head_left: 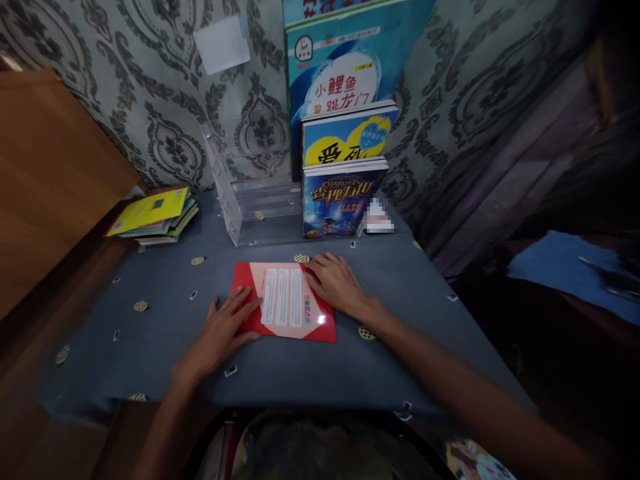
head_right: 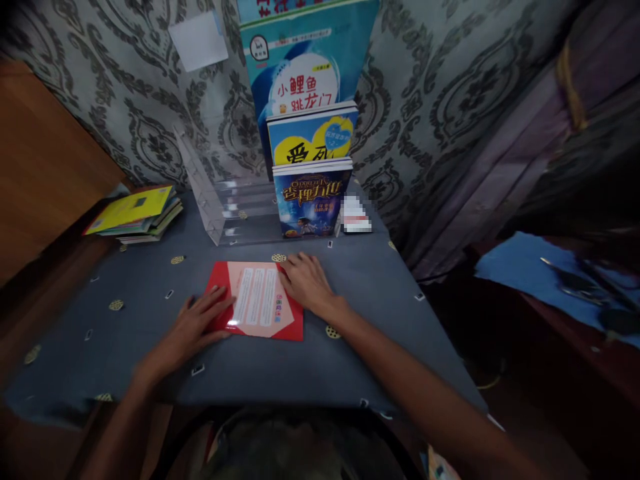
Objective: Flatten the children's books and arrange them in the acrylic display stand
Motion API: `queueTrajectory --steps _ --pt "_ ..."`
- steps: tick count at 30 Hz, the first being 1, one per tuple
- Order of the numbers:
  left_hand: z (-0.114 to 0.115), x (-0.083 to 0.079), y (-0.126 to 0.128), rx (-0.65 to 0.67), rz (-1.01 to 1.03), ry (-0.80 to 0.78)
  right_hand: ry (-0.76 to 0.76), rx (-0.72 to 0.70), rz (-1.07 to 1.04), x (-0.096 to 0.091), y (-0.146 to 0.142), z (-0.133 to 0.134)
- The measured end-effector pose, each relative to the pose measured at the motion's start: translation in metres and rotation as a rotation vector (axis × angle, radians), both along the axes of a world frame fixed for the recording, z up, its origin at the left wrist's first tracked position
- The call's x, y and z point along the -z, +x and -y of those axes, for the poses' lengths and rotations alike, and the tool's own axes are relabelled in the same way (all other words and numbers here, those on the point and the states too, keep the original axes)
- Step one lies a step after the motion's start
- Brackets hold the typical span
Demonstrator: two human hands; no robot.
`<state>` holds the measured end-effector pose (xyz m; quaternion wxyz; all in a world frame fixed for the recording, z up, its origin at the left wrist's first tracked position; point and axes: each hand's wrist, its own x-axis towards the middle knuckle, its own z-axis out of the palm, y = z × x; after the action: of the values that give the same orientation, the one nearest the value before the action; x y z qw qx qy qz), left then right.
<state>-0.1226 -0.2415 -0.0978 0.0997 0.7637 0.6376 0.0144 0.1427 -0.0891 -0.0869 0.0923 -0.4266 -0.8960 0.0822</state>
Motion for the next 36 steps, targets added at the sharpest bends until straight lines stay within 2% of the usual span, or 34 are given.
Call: queueTrajectory --steps 5,10,13,18,25,29,33,36 --pt "-0.014 -0.004 -0.024 -0.071 -0.046 0.102 -0.105 0.092 0.176 -0.021 0.003 0.01" --pt "-0.036 -0.006 -0.028 -0.136 0.007 0.198 -0.118 -0.029 0.192 -0.02 -0.003 0.028" --pt "-0.05 -0.007 -0.025 -0.135 0.067 0.215 -0.106 -0.059 0.158 -0.016 -0.006 0.034" --pt "-0.067 -0.012 -0.02 -0.167 0.09 0.211 -0.08 -0.073 0.096 -0.007 -0.004 0.029" --pt "-0.087 -0.026 0.011 -0.265 -0.112 0.147 -0.08 -0.052 0.072 -0.002 -0.004 0.024" --pt "-0.096 -0.022 0.024 -0.314 -0.155 0.14 -0.1 -0.052 0.056 -0.003 -0.004 0.024" --pt "-0.097 -0.012 0.025 -0.325 -0.158 0.179 -0.102 -0.044 0.041 -0.002 -0.004 0.024" --pt "-0.097 -0.011 0.024 -0.31 -0.162 0.175 -0.102 -0.04 0.027 -0.001 -0.004 0.024"
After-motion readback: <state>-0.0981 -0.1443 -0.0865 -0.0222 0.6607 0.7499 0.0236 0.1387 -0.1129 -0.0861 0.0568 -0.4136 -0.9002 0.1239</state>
